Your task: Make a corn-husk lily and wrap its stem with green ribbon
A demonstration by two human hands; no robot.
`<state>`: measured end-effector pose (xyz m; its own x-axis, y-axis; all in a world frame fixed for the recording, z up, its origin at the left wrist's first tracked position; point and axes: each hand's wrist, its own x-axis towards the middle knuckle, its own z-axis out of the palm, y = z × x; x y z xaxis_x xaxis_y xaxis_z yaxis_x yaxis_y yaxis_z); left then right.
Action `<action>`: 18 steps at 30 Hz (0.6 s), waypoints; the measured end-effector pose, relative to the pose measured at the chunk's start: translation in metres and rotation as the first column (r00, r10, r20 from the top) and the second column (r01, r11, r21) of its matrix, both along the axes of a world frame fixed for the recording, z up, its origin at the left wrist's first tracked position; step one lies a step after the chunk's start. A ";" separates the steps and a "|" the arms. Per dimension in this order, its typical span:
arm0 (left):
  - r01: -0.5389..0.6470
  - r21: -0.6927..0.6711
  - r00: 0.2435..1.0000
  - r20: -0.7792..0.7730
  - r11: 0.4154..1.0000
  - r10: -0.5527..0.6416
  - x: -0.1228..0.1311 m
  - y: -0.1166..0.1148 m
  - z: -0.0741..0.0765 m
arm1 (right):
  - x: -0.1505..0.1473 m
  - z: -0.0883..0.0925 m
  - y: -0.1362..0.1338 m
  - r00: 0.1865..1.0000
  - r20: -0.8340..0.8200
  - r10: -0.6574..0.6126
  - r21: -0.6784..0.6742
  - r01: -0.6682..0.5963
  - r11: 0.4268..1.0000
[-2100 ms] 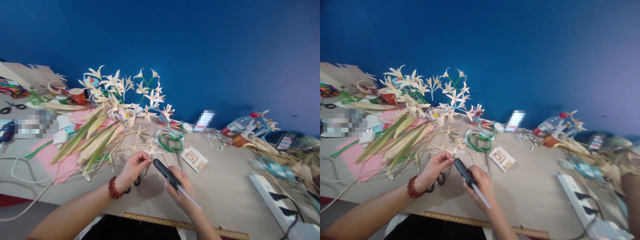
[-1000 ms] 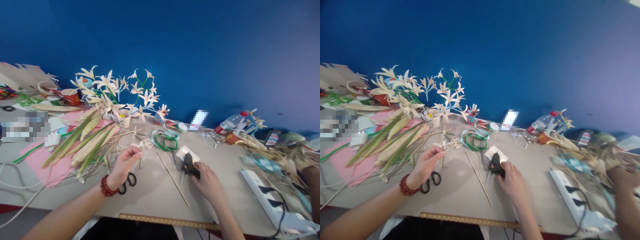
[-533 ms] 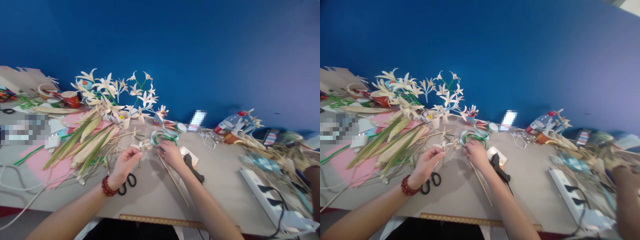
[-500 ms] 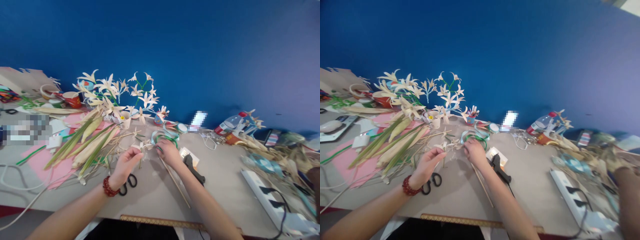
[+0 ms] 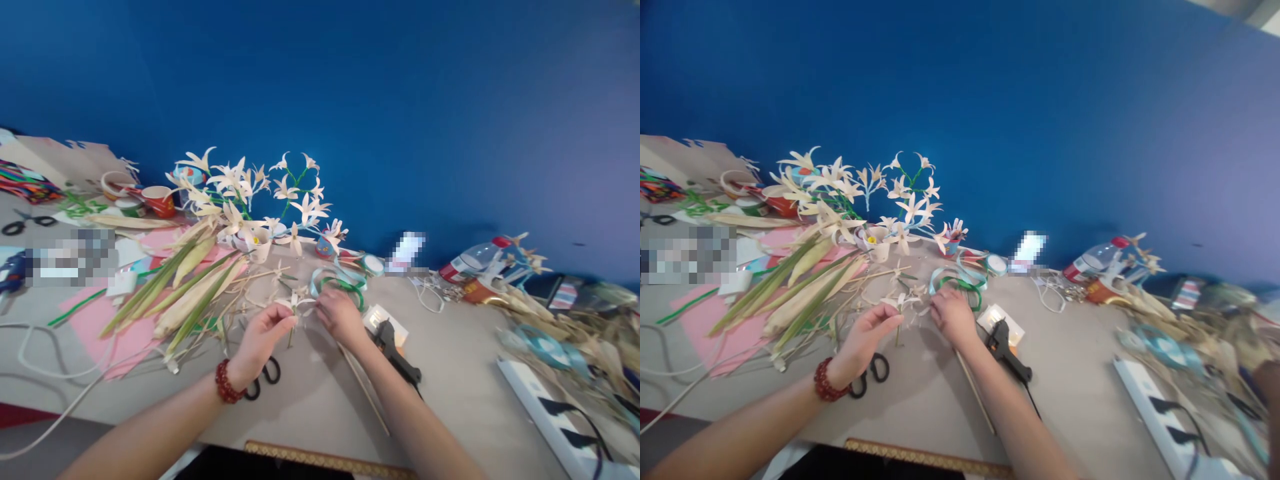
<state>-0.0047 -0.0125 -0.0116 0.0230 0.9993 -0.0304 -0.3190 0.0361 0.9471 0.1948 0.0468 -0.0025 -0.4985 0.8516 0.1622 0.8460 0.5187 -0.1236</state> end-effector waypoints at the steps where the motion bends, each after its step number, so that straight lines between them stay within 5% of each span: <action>1: 0.003 -0.011 1.000 0.003 1.000 -0.003 0.001 0.000 -0.001 | 0.002 0.003 -0.008 0.999 -0.045 -0.005 -0.001 0.005 1.000; 6: 0.044 -0.079 0.998 0.037 0.996 -0.041 0.005 -0.002 -0.006 | -0.002 0.018 -0.053 0.927 -0.376 -0.010 0.035 0.026 0.999; 18: 0.064 -0.095 0.993 0.102 0.993 -0.054 0.007 -0.005 -0.011 | -0.037 0.020 -0.077 0.847 -0.526 -0.072 0.058 0.121 0.991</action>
<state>0.0026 -0.0178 -0.0224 0.0899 0.9884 -0.1227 -0.4060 0.1489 0.9017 0.1576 -0.0306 0.0173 -0.2356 0.8617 0.4495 0.7157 0.4667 -0.5195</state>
